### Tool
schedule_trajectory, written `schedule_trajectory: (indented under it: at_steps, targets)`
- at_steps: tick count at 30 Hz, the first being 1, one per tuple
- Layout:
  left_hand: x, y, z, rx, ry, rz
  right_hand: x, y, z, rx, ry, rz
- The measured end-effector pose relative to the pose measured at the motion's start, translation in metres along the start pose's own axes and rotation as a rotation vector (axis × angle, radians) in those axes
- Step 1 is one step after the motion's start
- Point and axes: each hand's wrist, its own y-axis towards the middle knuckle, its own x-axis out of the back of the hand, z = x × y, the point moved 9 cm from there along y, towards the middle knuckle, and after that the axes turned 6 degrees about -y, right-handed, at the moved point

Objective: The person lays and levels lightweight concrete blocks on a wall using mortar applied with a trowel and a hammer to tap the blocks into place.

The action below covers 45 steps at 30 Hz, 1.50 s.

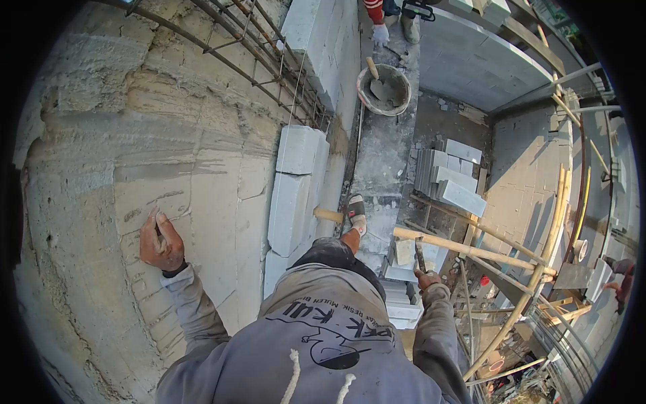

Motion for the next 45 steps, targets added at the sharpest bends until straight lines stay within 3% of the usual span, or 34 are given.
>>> schedule_trajectory:
  at_steps: [8, 13, 16, 18, 21, 23, 25, 27, 29, 30, 32, 34, 35, 37, 38, 41, 43, 45]
  targets:
    - [0.004, -0.006, -0.012, -0.118, -0.086, -0.048, -0.045, 0.028, -0.08, 0.084, -0.026, -0.054]
    - [0.012, -0.015, -0.016, -0.195, -0.151, -0.034, -0.085, -0.009, -0.151, -0.037, 0.171, 0.001]
    - [0.014, -0.018, -0.012, -0.094, -0.235, 0.013, -0.104, -0.034, -0.2, -0.071, 0.121, -0.051]
    - [0.011, -0.028, 0.006, 0.129, -0.558, 0.046, -0.142, -0.041, -0.252, -0.18, 0.335, -0.033]
    - [0.058, -0.054, -0.012, 0.162, -0.487, -0.009, -0.204, -0.035, -0.325, -0.316, 0.489, -0.023]
    - [0.1, -0.073, -0.022, 0.11, -0.437, -0.073, -0.253, -0.007, -0.374, -0.286, 0.48, 0.033]
    - [0.14, -0.09, -0.024, 0.086, -0.366, -0.148, -0.278, 0.002, -0.403, -0.243, 0.207, 0.035]
    - [0.182, -0.104, -0.026, 0.011, -0.222, -0.287, -0.296, 0.014, -0.4, -0.001, -0.166, 0.094]
    - [0.205, -0.115, -0.016, 0.032, -0.222, -0.324, -0.318, -0.006, -0.418, -0.327, 0.231, 0.14]
    - [0.21, -0.121, -0.008, 0.026, -0.206, -0.331, -0.319, 0.027, -0.399, 0.16, -0.088, 0.104]
    - [0.211, -0.128, 0.005, 0.018, -0.195, -0.347, -0.32, 0.028, -0.39, 0.135, -0.049, 0.092]
    - [0.199, -0.134, 0.0, -0.157, -0.213, -0.29, -0.312, 0.019, -0.378, 0.065, 0.028, 0.076]
    - [0.197, -0.134, 0.001, -0.154, -0.216, -0.302, -0.301, 0.002, -0.363, 0.03, 0.067, 0.065]
    - [0.195, -0.131, -0.002, -0.196, -0.219, -0.345, -0.27, -0.048, -0.324, -0.038, 0.146, 0.04]
    - [0.194, -0.128, -0.003, -0.191, -0.224, -0.361, -0.23, -0.123, -0.283, -0.081, 0.177, -0.048]
    - [0.192, -0.123, -0.005, -0.13, -0.106, -0.398, -0.232, -0.06, -0.295, -0.034, 0.029, -0.202]
    - [0.196, -0.124, -0.005, -0.158, -0.125, -0.451, -0.237, -0.037, -0.293, 0.068, 0.074, -0.162]
    - [0.196, -0.126, -0.004, -0.159, -0.126, -0.44, -0.232, -0.08, -0.277, -0.039, 0.257, 0.034]
